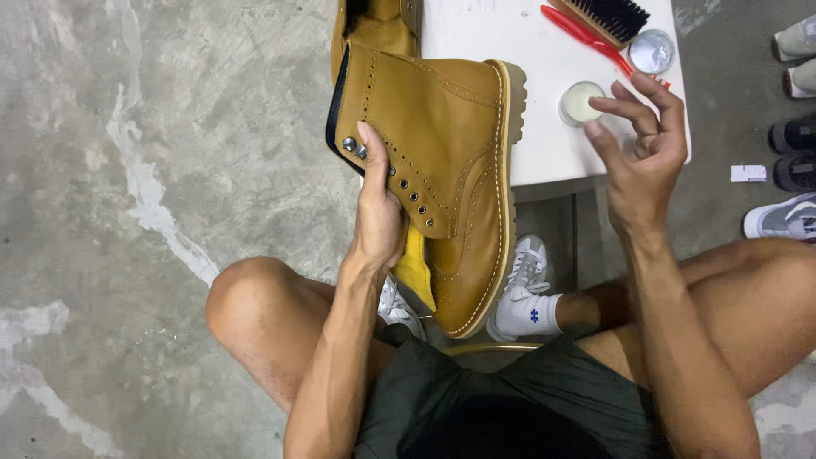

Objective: The person cleans and conditions a pair of tan leather boots by hand, applying a conditioning cream from a small container to the leather surface of one boot and rubbing it in.

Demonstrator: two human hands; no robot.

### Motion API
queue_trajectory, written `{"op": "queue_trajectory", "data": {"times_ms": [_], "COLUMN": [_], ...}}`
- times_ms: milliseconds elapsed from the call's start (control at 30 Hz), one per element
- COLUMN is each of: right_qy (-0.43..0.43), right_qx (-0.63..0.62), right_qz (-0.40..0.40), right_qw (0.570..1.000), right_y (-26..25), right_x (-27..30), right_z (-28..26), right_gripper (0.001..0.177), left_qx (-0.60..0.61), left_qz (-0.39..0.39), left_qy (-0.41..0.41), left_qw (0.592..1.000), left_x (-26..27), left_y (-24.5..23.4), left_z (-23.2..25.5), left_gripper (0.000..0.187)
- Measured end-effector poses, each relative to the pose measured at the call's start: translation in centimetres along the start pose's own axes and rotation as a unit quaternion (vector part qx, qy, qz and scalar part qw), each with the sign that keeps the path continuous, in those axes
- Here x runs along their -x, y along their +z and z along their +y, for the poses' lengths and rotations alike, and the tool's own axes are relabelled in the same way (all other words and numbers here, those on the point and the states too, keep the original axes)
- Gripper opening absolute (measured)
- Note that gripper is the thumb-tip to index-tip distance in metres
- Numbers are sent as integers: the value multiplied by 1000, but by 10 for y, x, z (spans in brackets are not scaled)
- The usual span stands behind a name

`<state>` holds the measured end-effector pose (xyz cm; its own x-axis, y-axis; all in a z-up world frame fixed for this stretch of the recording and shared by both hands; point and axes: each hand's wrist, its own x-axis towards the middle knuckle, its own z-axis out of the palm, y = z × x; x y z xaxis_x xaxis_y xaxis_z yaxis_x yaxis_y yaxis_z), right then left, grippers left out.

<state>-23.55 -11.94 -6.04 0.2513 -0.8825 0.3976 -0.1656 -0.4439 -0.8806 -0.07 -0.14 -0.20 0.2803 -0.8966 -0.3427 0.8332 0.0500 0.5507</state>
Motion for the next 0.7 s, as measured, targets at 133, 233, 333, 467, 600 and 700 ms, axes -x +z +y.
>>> {"op": "queue_trajectory", "data": {"times_ms": [133,233,333,467,600,700], "right_qy": [43,59,84,137,155,202], "right_qx": [-138,-187,-214,-277,-328,-358], "right_qz": [-11,-46,-66,-26,-31,-19], "right_qw": [989,980,971,951,931,911], "right_y": [-11,-13,-10,2,10,14], "right_x": [2,5,6,4,-1,-3], "right_z": [8,-9,-25,-38,-39,-43], "right_gripper": [53,52,51,51,66,79], "left_qx": [4,-3,-8,-4,35,-28], "left_qz": [7,1,-1,-4,16,-11], "left_qy": [10,16,9,0,18,4], "left_qw": [1000,1000,1000,1000,999,1000], "left_x": [-2,-2,-1,1,-3,4], "left_y": [-2,-2,0,2,-2,1], "left_z": [-4,-2,0,1,-4,4], "left_gripper": [84,85,84,84,80,83]}}
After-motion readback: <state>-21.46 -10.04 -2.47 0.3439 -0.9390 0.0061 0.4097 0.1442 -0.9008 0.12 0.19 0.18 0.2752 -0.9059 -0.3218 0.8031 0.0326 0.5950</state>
